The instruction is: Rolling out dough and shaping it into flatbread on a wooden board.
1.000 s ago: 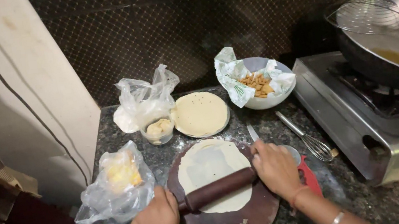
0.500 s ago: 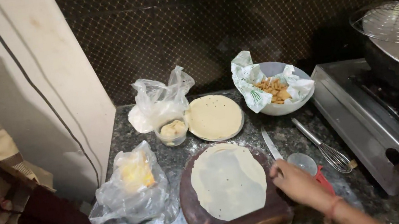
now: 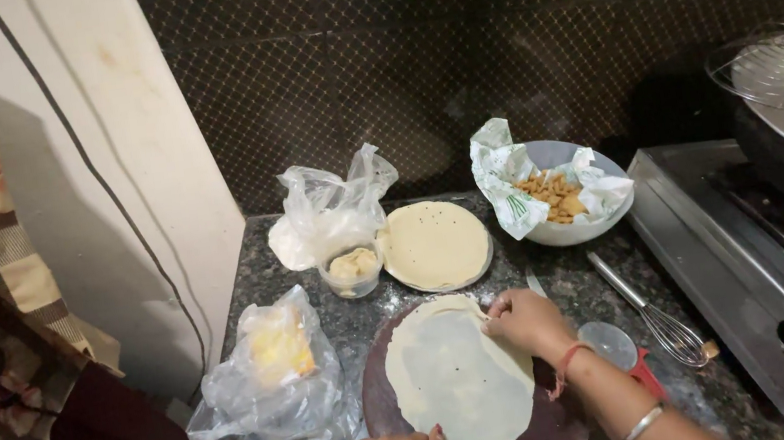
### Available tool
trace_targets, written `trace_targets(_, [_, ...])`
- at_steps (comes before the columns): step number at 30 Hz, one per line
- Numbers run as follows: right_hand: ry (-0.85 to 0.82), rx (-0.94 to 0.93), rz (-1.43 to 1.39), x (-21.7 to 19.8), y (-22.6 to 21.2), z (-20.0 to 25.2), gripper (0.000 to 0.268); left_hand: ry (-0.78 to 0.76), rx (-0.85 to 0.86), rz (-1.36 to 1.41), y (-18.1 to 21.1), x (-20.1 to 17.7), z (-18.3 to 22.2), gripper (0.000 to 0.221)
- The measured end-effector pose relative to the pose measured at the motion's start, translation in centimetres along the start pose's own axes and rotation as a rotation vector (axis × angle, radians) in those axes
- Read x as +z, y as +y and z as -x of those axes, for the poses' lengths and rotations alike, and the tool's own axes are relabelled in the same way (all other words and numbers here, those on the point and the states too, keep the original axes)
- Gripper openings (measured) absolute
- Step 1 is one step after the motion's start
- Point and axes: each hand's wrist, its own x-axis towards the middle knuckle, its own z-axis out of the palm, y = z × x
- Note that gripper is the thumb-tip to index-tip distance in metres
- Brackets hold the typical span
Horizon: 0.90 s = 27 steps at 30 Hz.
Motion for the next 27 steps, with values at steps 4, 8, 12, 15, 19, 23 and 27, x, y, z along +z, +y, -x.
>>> trace_targets(4, [-0.101,-0.068,-0.388,2.1,2.1,-0.2,0.031,0.038,0.016,-0.001,0.3,-0.6,0.2,0.05])
trace_targets(8, [-0.518,0.139,-1.393,-0.4,-0.8,4.4,0.036,0.152,0.051,0.029,1.0,-1.6,0.6,0.05])
trace_targets(12, [-0.545,0.192,-1.462,-4.0,-0.4,6.6,0.046,0.163,0.022,0.035,1.3,-1.9,0.7,0.049])
trace_targets(15, [-0.416,0.231,-1.496,-8.2,-0.4,7.9,0.048,0.14,0.02,0.02,1.2,-1.8,0.6,0.045])
trace_targets(19, [-0.218,0.037,-1.347,-13.8,-2.1,9.3,0.053,0.153,0.043,0.007,0.9,-1.5,0.6,0.045])
trace_targets(23, [0.132,0.03,-0.929,-14.9,-6.4,11.3,0.045,0.168,0.046,-0.004,0.6,-1.0,0.5,0.043])
trace_targets(27, [0.064,-0.292,-0.418,-8.3,-6.5,11.9,0.041,0.166,0.046,0.001,0.7,-1.1,0.5,0.043])
